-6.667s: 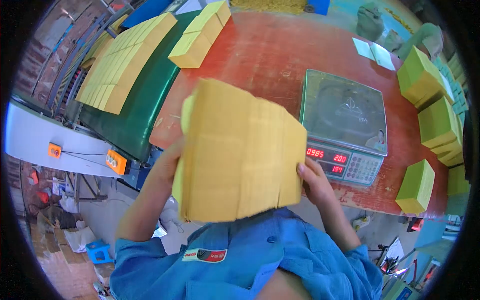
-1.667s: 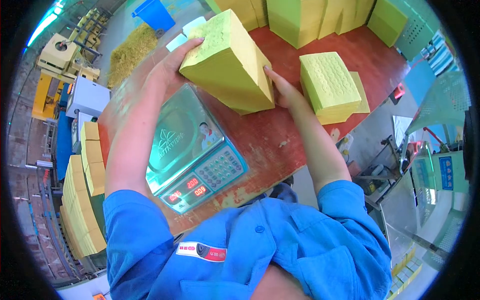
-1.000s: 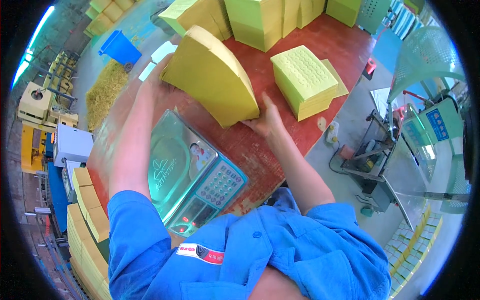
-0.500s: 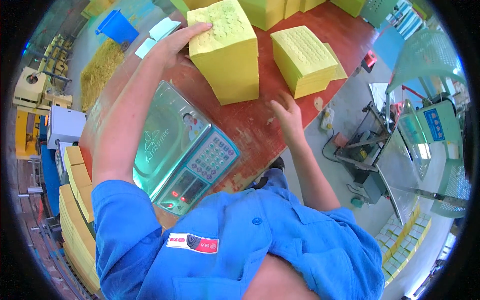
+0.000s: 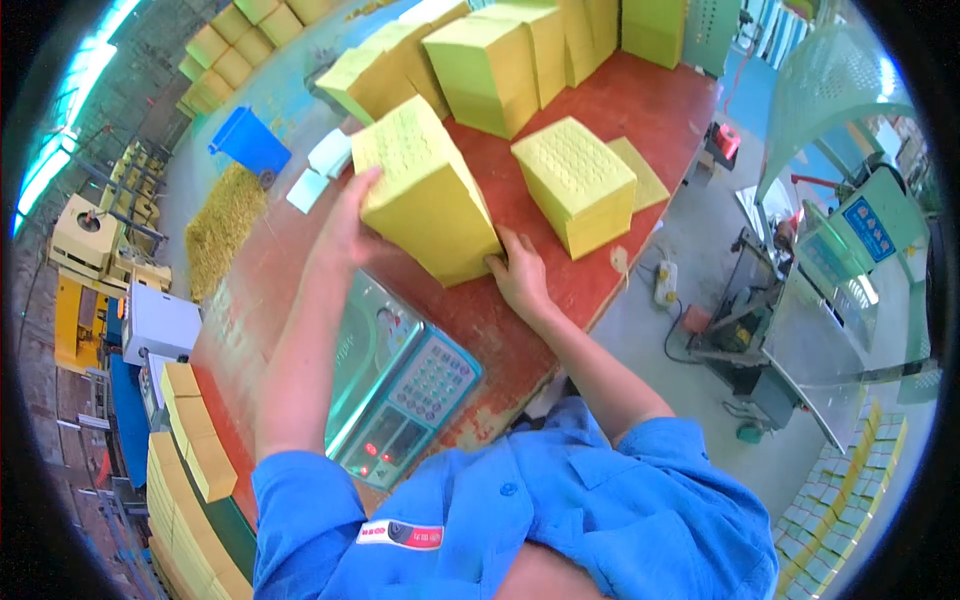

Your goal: The recorder is weighing and organizing stacks of yellow paper or cardboard on an industrial scale.

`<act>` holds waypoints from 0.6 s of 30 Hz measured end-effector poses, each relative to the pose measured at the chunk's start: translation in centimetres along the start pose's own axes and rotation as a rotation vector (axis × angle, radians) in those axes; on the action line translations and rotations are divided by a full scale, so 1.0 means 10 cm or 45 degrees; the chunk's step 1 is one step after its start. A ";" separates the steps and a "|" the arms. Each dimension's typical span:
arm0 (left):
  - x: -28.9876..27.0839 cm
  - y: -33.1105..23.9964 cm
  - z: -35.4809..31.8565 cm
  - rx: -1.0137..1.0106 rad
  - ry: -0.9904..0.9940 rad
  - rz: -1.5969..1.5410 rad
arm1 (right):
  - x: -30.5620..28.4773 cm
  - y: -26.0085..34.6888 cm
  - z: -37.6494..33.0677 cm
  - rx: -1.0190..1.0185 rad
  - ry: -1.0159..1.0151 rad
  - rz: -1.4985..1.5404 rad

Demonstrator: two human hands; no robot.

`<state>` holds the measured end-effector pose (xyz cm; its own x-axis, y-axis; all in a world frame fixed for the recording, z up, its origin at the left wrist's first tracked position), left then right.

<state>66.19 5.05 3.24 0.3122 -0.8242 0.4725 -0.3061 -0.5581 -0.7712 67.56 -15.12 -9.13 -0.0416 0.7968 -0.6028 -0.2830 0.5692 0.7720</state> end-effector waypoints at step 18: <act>0.53 -0.39 1.62 0.011 -0.269 -0.201 | 0.06 0.09 -0.04 -0.397 -0.008 0.176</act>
<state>83.63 4.45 1.85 0.5370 -0.6877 0.4885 -0.2309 -0.6768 -0.6990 66.86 -14.25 -8.84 -0.0940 0.8639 -0.4948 -0.5545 0.3673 0.7467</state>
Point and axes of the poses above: each hand's wrist, its own z-axis towards the middle knuckle, its own x-axis out of the palm, y = z × x, the point moved 9 cm from there along z, towards the middle knuckle, and after that the axes turned 14 degrees about -z, right-handed, at the moved point
